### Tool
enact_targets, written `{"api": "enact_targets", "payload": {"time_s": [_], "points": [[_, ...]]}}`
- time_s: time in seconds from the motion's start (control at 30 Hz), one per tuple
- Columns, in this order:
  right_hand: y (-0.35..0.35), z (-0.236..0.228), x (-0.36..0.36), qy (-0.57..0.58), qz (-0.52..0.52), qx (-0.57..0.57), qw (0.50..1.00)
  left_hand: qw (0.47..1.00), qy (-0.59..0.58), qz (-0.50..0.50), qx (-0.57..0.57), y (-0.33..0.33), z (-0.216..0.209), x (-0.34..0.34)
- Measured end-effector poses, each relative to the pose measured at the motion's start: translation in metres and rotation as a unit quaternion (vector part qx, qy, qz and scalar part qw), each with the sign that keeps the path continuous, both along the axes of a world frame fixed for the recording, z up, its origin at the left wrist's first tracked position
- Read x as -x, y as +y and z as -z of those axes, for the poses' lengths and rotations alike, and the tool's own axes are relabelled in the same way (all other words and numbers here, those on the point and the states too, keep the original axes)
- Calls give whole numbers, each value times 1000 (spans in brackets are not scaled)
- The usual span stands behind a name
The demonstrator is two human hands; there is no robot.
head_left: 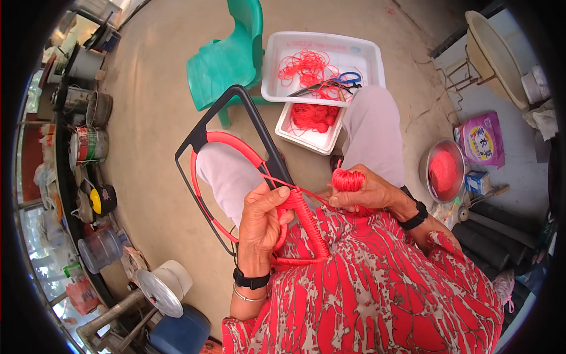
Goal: The person is manually wrapping a red plastic cord around a black furniture frame.
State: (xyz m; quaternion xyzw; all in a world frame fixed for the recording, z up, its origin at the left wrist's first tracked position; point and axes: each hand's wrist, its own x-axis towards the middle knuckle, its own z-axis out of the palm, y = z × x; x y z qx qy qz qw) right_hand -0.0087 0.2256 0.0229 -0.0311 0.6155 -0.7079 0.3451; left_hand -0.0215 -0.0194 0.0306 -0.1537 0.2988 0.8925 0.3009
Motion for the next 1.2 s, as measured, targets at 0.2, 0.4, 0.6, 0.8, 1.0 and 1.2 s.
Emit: {"api": "enact_targets", "payload": {"time_s": [0.2, 0.4, 0.6, 0.8, 1.0, 1.2], "points": [[1, 1, -9, -9, 4, -5, 1000, 1000, -16, 3, 15, 0, 0, -9], [5, -1, -9, -6, 31, -26, 999, 1000, -12, 15, 21, 2, 2, -4], [7, 5, -8, 8, 36, -20, 999, 998, -16, 27, 46, 4, -2, 1], [3, -3, -13, 4, 51, -12, 999, 997, 5, 14, 76, 6, -2, -5], [5, 3, -12, 18, 60, -30, 998, 1000, 11, 8, 24, -3, 7, -6], [3, -23, 5, 33, 96, -1, 995, 999, 52, -5, 1, -7, 8, -9]]}}
